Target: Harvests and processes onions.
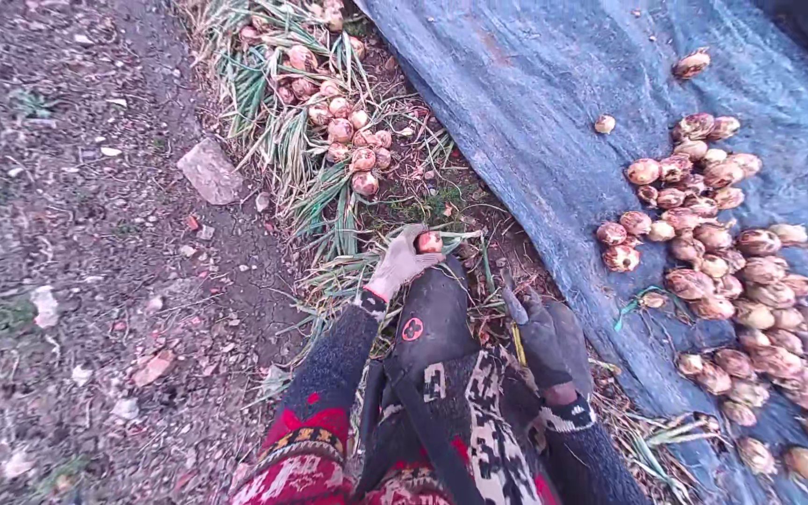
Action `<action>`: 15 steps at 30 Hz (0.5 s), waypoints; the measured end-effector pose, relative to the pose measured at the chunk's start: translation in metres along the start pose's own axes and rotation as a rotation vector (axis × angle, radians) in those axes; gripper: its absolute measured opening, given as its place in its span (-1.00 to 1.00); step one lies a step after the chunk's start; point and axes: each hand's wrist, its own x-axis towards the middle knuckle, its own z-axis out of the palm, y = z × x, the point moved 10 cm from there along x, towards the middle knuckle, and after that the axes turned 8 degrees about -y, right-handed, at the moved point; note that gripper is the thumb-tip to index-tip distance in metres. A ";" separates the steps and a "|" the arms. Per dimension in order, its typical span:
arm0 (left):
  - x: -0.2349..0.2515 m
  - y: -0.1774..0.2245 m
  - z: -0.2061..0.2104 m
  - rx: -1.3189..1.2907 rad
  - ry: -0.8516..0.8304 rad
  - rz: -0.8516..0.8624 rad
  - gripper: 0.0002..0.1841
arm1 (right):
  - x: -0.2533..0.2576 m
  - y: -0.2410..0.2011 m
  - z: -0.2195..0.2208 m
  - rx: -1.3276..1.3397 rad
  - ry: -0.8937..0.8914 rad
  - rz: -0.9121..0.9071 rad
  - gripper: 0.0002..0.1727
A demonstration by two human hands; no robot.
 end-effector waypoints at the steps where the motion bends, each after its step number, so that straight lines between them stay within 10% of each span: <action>1: -0.015 0.028 0.011 -0.091 -0.071 0.048 -0.15 | 0.002 -0.003 0.005 0.064 -0.019 -0.053 -0.21; 8: -0.111 0.134 0.103 -0.040 -0.526 0.133 -0.31 | -0.031 -0.010 0.016 0.445 -0.059 -0.339 -0.44; 13: -0.106 0.105 0.085 0.328 -0.176 0.093 -0.28 | -0.085 -0.009 0.004 0.566 -0.119 -0.335 -0.61; 15: -0.089 0.051 0.060 0.069 -0.020 -0.111 -0.32 | -0.114 -0.023 -0.008 0.588 -0.107 -0.381 -0.61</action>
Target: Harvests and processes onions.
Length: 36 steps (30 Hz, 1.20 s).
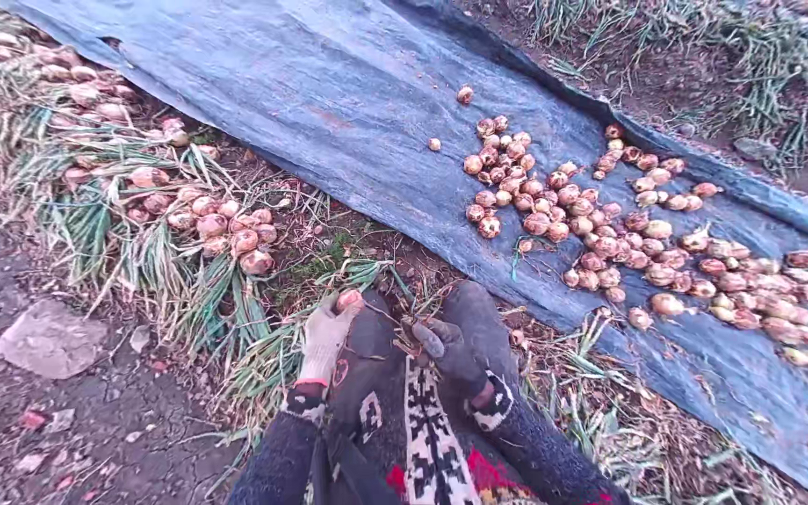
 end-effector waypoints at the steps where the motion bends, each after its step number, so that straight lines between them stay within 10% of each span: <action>1: 0.005 -0.019 -0.007 -0.237 0.013 -0.053 -0.38 | -0.003 -0.005 -0.004 -0.043 0.056 0.017 -0.62; 4: -0.003 -0.004 -0.001 -0.547 -0.047 -0.040 -0.52 | 0.001 0.007 -0.017 -0.361 -0.010 0.321 -0.49; 9: -0.053 0.089 0.065 0.428 -0.133 0.279 -0.69 | 0.011 0.093 -0.003 0.302 -0.013 0.553 -0.38; 12: -0.062 0.098 0.105 0.573 -0.219 0.340 -0.66 | 0.012 0.091 -0.023 0.435 0.215 0.629 -0.32; 16: -0.003 0.122 0.107 0.296 -0.208 0.346 -0.73 | 0.035 0.070 -0.068 0.583 0.219 0.481 -0.19; 19: 0.062 0.153 0.049 0.357 0.115 0.320 -0.72 | 0.049 -0.012 -0.094 0.795 0.049 -0.007 -0.32; 23: 0.137 0.068 -0.026 0.532 0.060 -0.089 -0.56 | 0.048 -0.108 -0.169 0.506 0.132 -0.382 -0.25; 29: 0.169 -0.121 -0.143 0.284 0.443 -0.398 -0.33 | 0.091 0.012 -0.119 0.129 0.337 0.208 -0.33; 36: 0.266 -0.141 -0.245 0.413 0.536 -0.395 -0.02 | 0.067 0.109 -0.061 -0.293 0.156 0.663 -0.35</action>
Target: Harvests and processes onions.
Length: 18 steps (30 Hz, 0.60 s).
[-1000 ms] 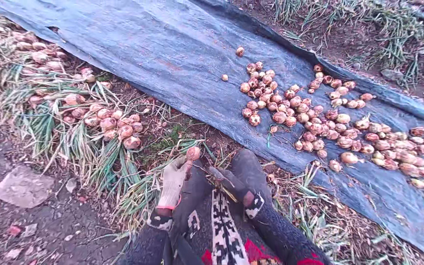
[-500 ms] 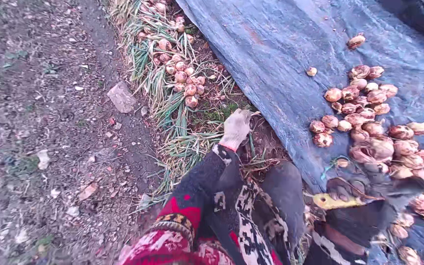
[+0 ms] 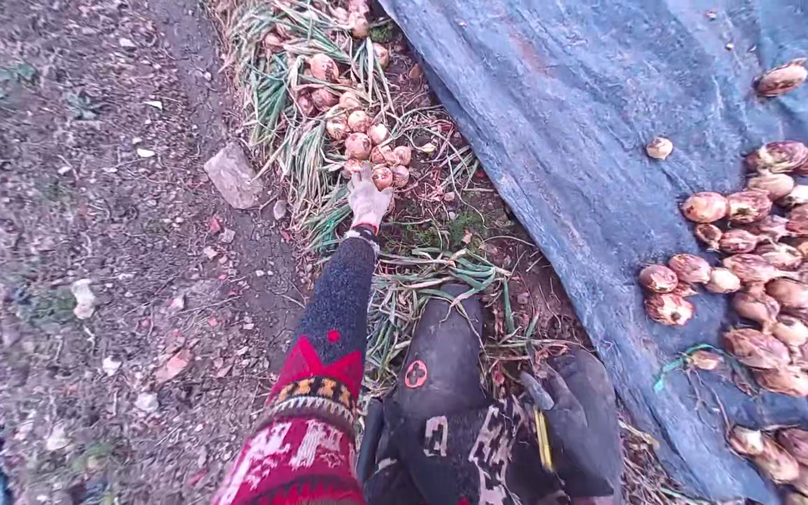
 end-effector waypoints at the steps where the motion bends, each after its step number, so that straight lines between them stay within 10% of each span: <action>1: 0.016 0.004 0.008 0.031 -0.030 -0.009 -0.01 | 0.002 0.004 0.004 0.016 0.007 0.007 -0.34; 7: -0.020 0.042 0.034 -0.019 -0.122 0.191 -0.08 | 0.020 -0.034 0.016 -0.071 0.051 -0.053 -0.36; 13: -0.219 0.082 0.043 -0.641 -0.629 0.547 -0.06 | 0.048 -0.059 0.042 -0.168 0.022 -0.325 -0.14; 18: -0.387 0.106 0.019 -0.607 -1.048 0.679 -0.16 | 0.009 -0.059 0.059 0.091 -0.077 -0.476 -0.40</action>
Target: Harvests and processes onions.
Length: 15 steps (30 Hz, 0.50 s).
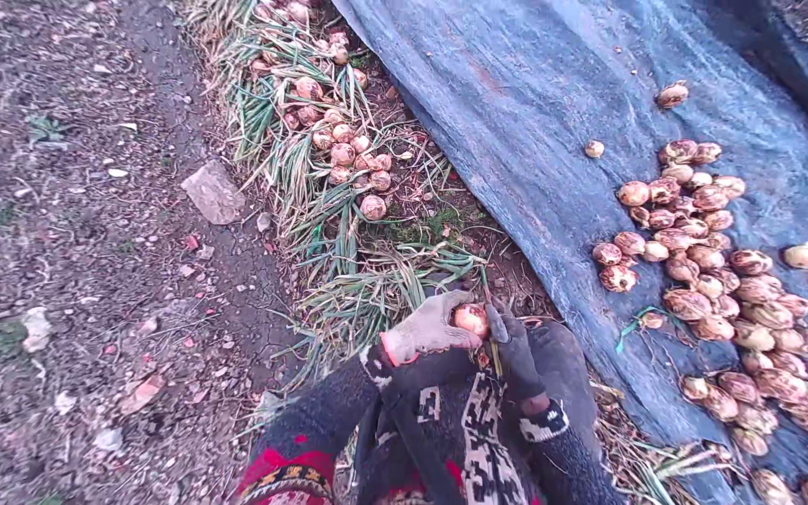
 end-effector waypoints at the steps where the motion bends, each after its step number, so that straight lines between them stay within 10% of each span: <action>1: -0.009 0.009 0.015 0.033 -0.002 0.004 -0.17 | -0.012 -0.001 -0.002 0.023 0.017 0.006 -0.45; 7: -0.038 0.023 0.049 0.326 0.167 0.040 -0.17 | -0.065 0.001 -0.016 0.151 0.062 -0.062 -0.58; 11: -0.055 -0.051 0.007 -0.100 0.526 -0.226 -0.26 | -0.119 -0.055 -0.004 0.328 -0.167 -0.173 -0.52; 15: -0.041 -0.047 0.005 -0.446 0.487 -0.130 -0.34 | -0.107 -0.045 -0.035 -0.029 0.010 -0.041 -0.50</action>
